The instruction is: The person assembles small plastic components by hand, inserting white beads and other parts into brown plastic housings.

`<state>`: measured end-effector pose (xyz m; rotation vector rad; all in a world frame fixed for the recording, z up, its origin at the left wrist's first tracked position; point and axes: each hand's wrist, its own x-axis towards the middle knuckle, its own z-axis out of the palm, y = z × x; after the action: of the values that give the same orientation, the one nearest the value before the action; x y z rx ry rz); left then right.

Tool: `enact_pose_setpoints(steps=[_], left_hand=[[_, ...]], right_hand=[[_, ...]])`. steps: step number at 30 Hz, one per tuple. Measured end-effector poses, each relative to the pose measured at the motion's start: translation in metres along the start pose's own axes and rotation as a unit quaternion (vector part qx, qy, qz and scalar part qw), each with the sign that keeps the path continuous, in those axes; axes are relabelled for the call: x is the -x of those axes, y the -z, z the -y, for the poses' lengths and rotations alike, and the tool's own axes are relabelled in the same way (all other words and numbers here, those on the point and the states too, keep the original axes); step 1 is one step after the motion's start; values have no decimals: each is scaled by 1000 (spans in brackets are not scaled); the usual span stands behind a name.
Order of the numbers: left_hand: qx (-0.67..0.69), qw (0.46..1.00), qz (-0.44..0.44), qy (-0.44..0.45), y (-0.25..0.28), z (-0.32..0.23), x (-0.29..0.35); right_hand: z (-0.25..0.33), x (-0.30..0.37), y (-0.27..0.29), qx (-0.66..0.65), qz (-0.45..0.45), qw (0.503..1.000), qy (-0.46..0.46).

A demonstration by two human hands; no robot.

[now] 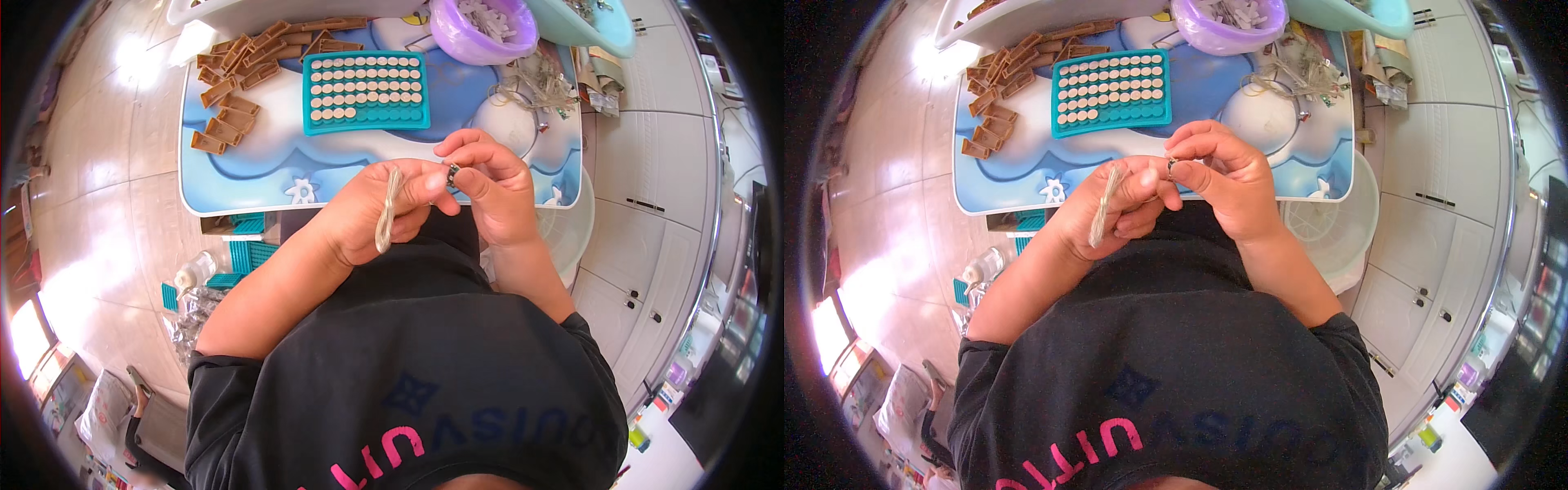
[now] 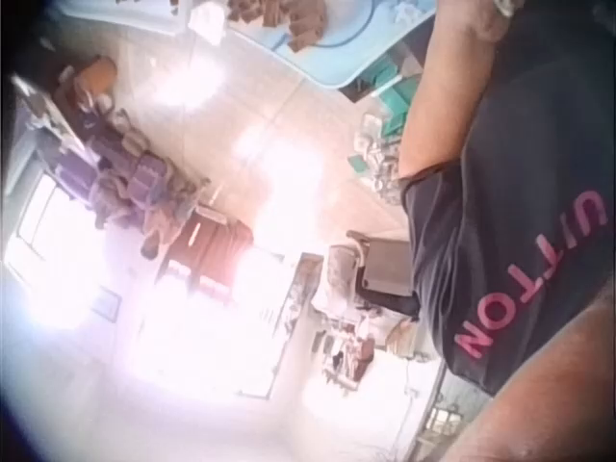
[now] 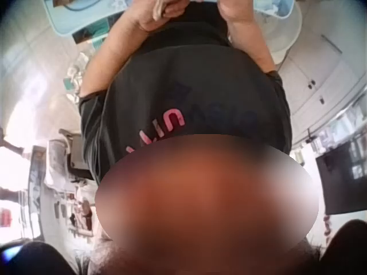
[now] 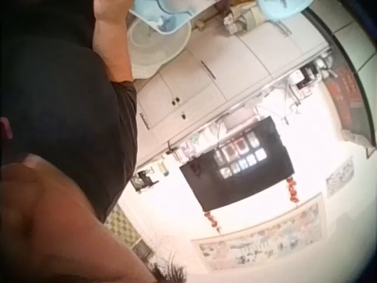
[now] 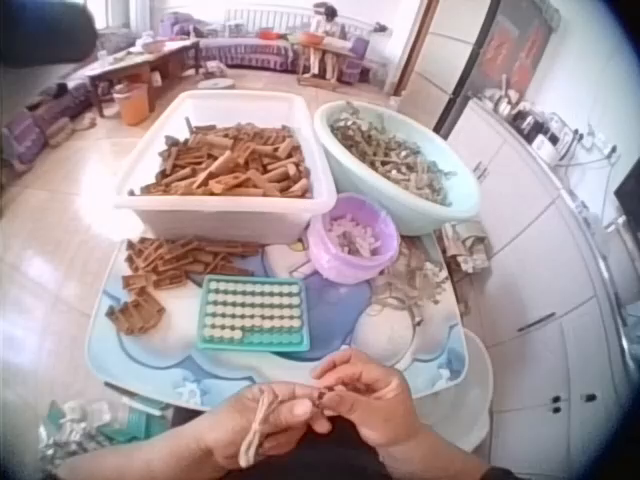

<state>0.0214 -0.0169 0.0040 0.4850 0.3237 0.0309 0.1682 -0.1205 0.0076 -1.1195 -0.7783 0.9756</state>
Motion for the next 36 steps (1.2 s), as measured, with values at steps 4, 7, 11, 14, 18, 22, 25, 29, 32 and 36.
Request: enact_pose_setpoints(steps=[4,7,11,14,18,22,25,29,32,36], left_hand=[[-75,990,-100,-60,-6,4,2],[-280,932,-148,-174,-5,10,2],[-53,983,-142,-99,-2,5,7],[-39,987,-131,-84,3,3,9],[-76,980,-148,-110,-2,4,9],[-241,944,-192,-118,-5,2,11],[-236,946,-181,-126,9,1,12],[-55,972,-210,-87,10,0,10],[0,975,-205,-89,5,3,10],[31,976,-195,-96,3,5,9]], right_hand=[[-17,3,-10,-83,-78,993,-30],[-19,5,-24,-161,-137,974,-77],[-12,0,-20,13,-110,993,-36],[-6,-3,-17,182,-70,980,50],[0,-6,-13,355,-42,922,148],[2,-9,-12,431,-38,882,186],[2,-9,-10,408,-28,891,195],[1,-12,-20,409,52,886,214],[-9,-11,-28,414,54,883,215],[-21,-15,-32,433,13,871,232]])
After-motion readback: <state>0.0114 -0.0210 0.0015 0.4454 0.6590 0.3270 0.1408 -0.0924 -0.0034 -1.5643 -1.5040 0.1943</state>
